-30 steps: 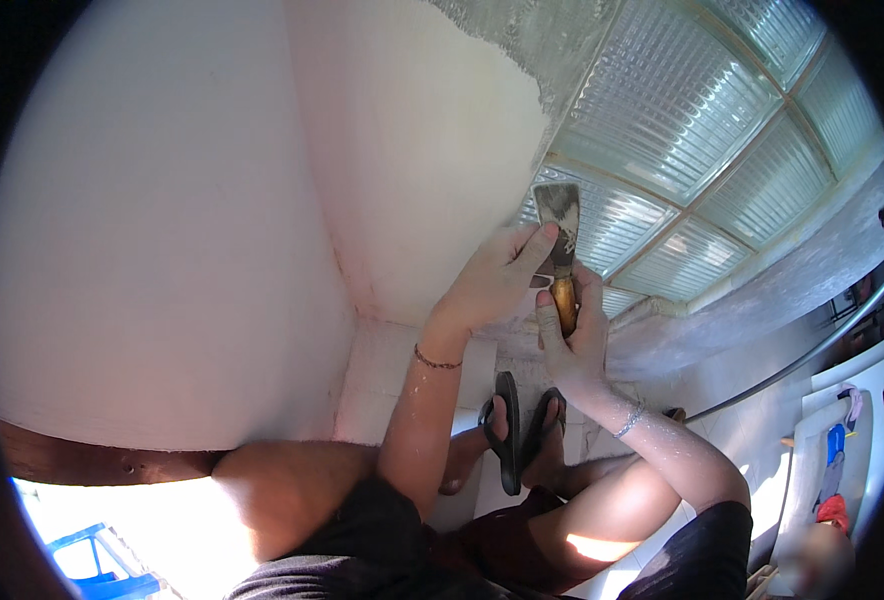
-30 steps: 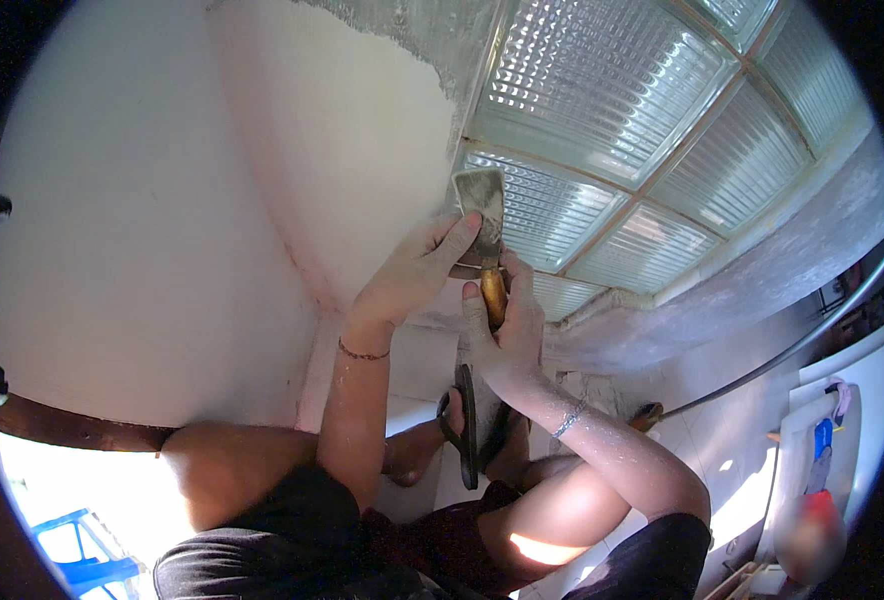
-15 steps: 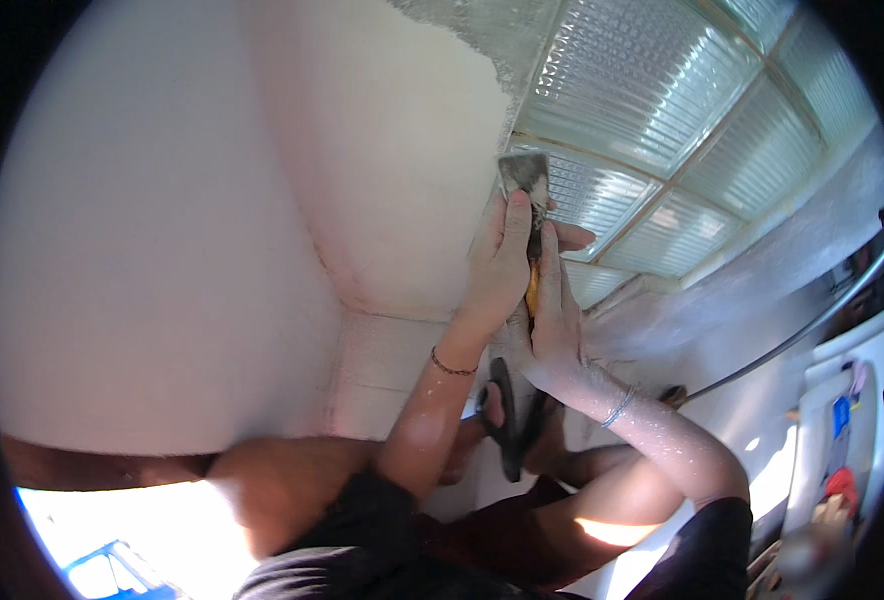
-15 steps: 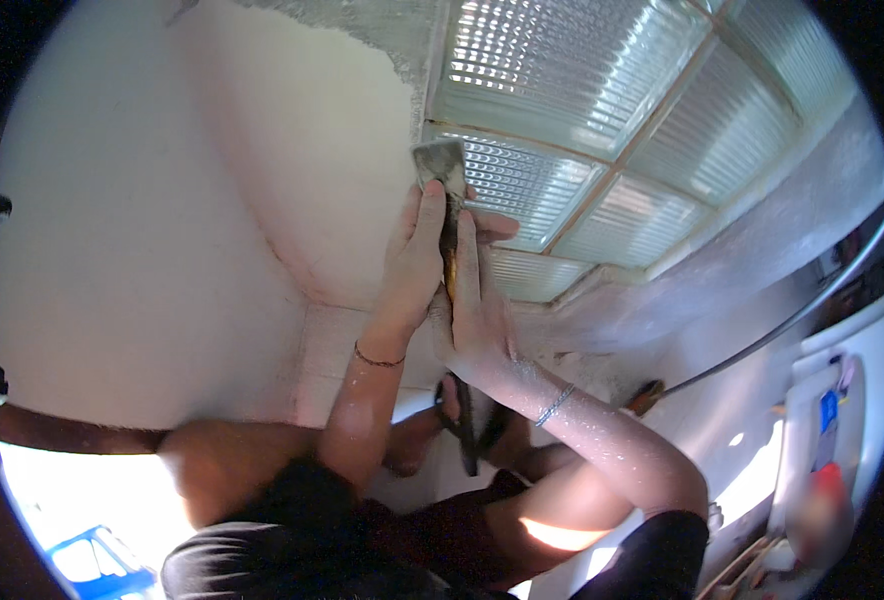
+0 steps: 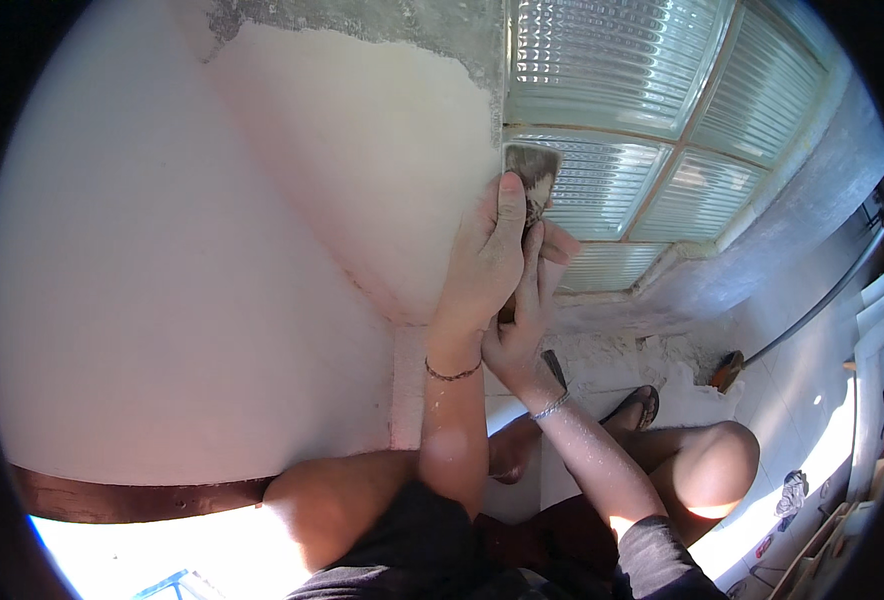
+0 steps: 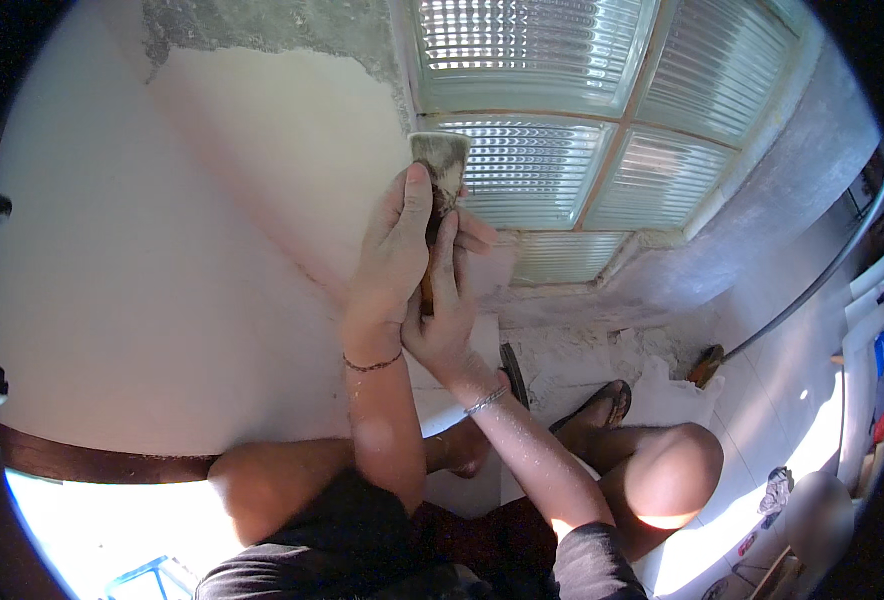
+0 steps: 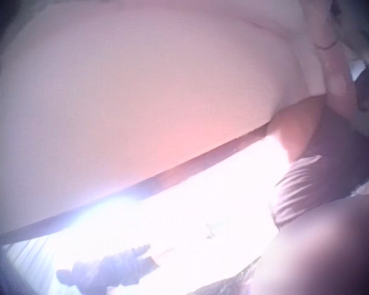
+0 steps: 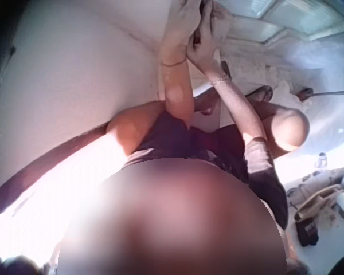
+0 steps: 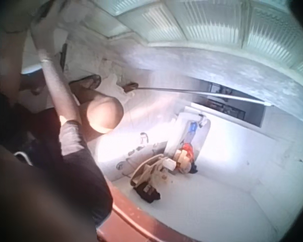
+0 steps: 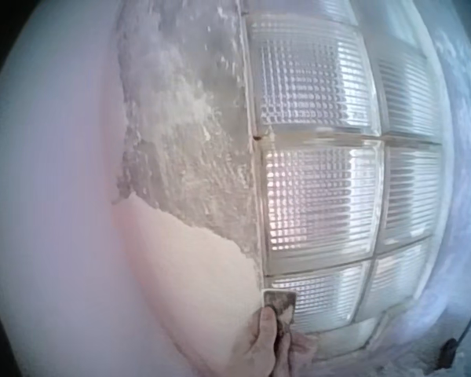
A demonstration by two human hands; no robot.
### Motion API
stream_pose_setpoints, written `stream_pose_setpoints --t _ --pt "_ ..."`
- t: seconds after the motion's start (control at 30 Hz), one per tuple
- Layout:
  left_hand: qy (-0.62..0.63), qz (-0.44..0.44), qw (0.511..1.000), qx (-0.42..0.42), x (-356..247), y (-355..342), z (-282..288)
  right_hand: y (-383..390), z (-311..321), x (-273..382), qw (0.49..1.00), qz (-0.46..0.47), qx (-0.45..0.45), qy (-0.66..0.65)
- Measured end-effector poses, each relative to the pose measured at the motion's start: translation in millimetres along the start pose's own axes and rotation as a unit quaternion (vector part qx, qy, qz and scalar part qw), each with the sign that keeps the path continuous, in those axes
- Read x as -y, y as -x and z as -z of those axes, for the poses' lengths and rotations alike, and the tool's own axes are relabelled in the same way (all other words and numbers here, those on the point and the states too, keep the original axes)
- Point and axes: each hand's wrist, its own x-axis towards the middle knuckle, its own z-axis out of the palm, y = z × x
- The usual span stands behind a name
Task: The person uses a trowel to apply and smooth plaster onto a ceiling surface. They repeatedly spread the material along the edge where the ceiling meets a translucent panel, working to create a smooth finish.
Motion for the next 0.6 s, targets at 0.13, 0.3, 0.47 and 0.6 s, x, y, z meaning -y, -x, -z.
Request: stream_pose_setpoints --t 0.13,0.3,0.47,0.6 --pt "0.027 0.032 0.997 -0.063 5 -3 0 0 1 -14 0.999 -0.041 0.028 -0.017" --pt "0.044 0.019 0.998 -0.038 16 -5 -5 2 4 -22 1.0 0.008 -0.003 0.029" --pt "0.042 0.007 0.999 -0.031 14 -7 -8 -3 10 -21 1.0 0.012 0.011 0.026" --pt "0.039 0.014 0.998 -0.038 6 -9 -10 -9 13 -14 1.0 0.003 0.022 0.021"
